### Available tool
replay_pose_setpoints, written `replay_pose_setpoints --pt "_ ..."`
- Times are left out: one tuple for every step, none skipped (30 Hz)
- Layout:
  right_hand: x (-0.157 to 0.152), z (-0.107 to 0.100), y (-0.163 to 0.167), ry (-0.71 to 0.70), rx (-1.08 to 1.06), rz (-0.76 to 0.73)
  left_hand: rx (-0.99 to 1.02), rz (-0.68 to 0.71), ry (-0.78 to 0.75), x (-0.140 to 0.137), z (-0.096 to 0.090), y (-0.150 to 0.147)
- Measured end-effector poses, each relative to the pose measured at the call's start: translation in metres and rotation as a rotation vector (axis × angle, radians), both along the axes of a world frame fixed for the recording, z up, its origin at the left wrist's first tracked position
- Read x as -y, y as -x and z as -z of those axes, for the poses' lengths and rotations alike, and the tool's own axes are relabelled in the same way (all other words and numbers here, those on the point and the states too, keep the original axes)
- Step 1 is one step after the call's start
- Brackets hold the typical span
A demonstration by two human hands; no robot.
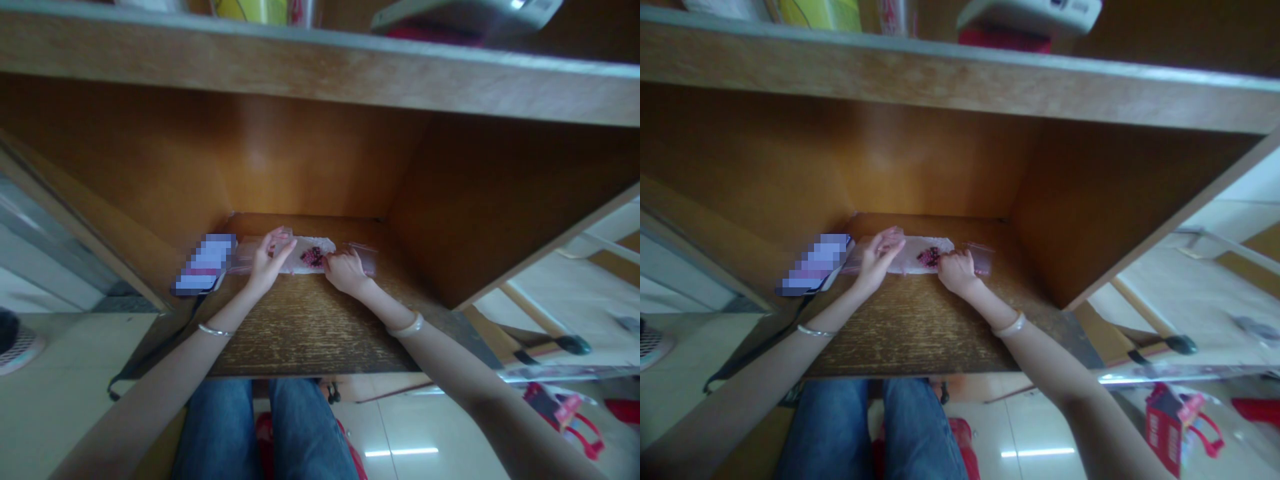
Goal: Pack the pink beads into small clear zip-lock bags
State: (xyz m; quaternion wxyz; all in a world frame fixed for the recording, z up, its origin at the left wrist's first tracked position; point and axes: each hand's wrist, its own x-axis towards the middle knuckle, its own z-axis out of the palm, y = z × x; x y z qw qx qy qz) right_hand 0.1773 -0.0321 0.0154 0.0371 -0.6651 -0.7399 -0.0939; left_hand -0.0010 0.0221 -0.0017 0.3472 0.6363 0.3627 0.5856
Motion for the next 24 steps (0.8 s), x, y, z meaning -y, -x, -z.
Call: replay_pose_setpoints --pt "0.0 0.0 0.0 0.006 -0.002 0.011 -0.006 0.007 -0.004 0.001 0.0 0.0" --pt "-0.001 0.0 0.001 0.013 -0.008 0.028 -0.014 0.012 -0.009 0.002 -0.001 0.0" --pt "-0.001 -0.001 0.001 0.022 -0.015 0.049 -0.023 0.015 -0.015 0.003 -0.001 0.0" --pt "-0.001 -0.001 0.0 0.034 -0.02 0.069 -0.033 0.016 -0.022 0.003 -0.002 0.0" --pt "-0.001 -0.001 0.0 0.048 -0.022 0.085 -0.044 0.015 -0.025 0.004 -0.002 -0.001" --pt "-0.001 -0.001 -0.001 0.061 -0.023 0.097 -0.054 0.011 -0.026 0.005 -0.002 -0.001" --pt "-0.001 -0.001 -0.002 0.069 -0.021 0.102 -0.063 0.007 -0.024 0.006 -0.003 -0.001" --pt "-0.001 -0.001 -0.003 0.071 -0.016 0.097 -0.069 0.003 -0.022 0.006 -0.003 -0.001" --pt "-0.001 -0.001 -0.003 0.07 -0.01 0.086 -0.075 0.001 -0.021 0.007 -0.003 -0.001" --pt "-0.002 0.0 -0.003 0.069 -0.003 0.069 -0.081 0.001 -0.022 0.008 -0.004 -0.001" --pt "-0.002 0.0 -0.004 0.073 0.005 0.051 -0.091 0.004 -0.028 0.009 -0.004 0.0" --pt "-0.002 0.001 -0.003 0.078 0.013 0.033 -0.105 0.011 -0.034 0.01 -0.005 0.0" --pt "-0.003 0.001 -0.003 0.078 0.018 0.018 -0.122 0.018 -0.039 0.012 -0.006 -0.001" --pt "-0.003 0.001 -0.003 0.063 0.017 0.013 -0.14 0.023 -0.043 0.014 -0.007 -0.001" --pt "-0.003 0.001 -0.003 0.028 0.008 0.021 -0.159 0.031 -0.051 0.016 -0.007 -0.001" --pt "-0.004 0.0 -0.002 -0.028 -0.012 0.034 -0.176 0.042 -0.065 0.017 -0.008 -0.001" --pt "-0.004 -0.001 -0.002 -0.101 -0.044 0.051 -0.19 0.054 -0.084 0.019 -0.008 -0.002" --pt "-0.004 -0.002 -0.001 -0.189 -0.091 0.064 -0.201 0.068 -0.108 0.02 -0.008 -0.002" --pt "-0.004 -0.002 -0.001 -0.284 -0.149 0.07 -0.213 0.084 -0.131 0.02 -0.007 -0.003" --pt "-0.003 -0.003 0.0 -0.378 -0.215 0.061 -0.225 0.098 -0.15 0.02 -0.006 -0.003" --pt "-0.002 -0.003 0.001 -0.465 -0.285 0.037 -0.237 0.109 -0.159 0.019 -0.005 -0.003" --pt "-0.001 -0.003 0.001 -0.542 -0.353 0.0 -0.247 0.113 -0.162 0.019 -0.004 -0.004" --pt "0.0 -0.002 0.002 -0.601 -0.415 -0.047 -0.253 0.115 -0.162 0.018 -0.003 -0.004" --pt "0.0 -0.001 0.002 -0.638 -0.467 -0.104 -0.253 0.115 -0.162 0.017 -0.002 -0.004"
